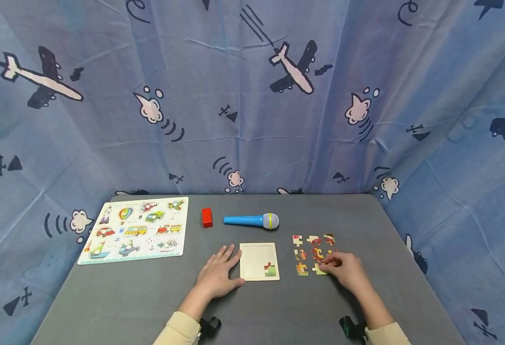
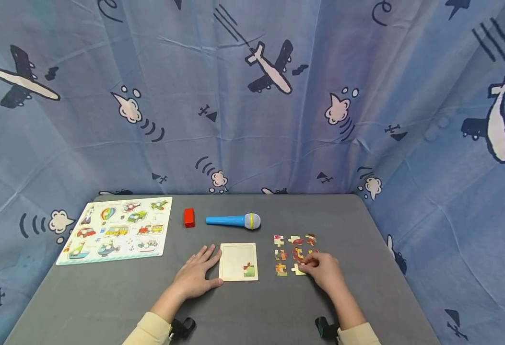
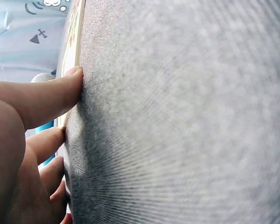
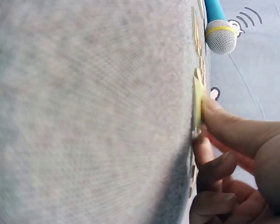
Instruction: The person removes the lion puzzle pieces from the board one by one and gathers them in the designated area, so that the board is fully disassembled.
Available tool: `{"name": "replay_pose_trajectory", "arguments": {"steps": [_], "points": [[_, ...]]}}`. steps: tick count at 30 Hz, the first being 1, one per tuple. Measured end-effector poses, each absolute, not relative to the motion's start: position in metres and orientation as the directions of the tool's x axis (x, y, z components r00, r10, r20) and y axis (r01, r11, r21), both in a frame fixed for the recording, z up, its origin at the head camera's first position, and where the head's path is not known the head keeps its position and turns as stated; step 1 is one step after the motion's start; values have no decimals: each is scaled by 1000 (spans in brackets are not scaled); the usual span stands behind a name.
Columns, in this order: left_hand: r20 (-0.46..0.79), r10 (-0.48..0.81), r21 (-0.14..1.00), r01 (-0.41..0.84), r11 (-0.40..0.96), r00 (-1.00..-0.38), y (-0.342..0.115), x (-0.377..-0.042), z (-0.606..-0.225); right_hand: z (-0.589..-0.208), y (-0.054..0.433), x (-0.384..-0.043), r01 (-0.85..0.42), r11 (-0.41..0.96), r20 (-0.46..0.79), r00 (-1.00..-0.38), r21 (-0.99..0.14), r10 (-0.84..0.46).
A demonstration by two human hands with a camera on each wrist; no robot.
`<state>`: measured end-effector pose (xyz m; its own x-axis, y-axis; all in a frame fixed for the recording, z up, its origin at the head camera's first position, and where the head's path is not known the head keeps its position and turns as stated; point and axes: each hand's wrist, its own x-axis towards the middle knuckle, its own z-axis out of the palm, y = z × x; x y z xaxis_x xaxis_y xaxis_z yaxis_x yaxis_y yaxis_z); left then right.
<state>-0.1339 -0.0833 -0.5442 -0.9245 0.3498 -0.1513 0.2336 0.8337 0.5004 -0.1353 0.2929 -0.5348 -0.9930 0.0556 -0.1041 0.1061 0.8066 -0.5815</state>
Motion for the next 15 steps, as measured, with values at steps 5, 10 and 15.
{"name": "replay_pose_trajectory", "arguments": {"steps": [5,10,15], "points": [[-155,350,502,232,833,-924,-83,-134,-544,-533,291,-135,128,815,-129,-989,-565,66],[-146,353,503,238,831,-924,-84,-135,-544,-527,286,-136,113,812,-91,-993,-572,74],[-152,353,502,235,832,-923,-85,-135,-542,-516,274,-135,83,802,-53,-997,-591,64]]}}
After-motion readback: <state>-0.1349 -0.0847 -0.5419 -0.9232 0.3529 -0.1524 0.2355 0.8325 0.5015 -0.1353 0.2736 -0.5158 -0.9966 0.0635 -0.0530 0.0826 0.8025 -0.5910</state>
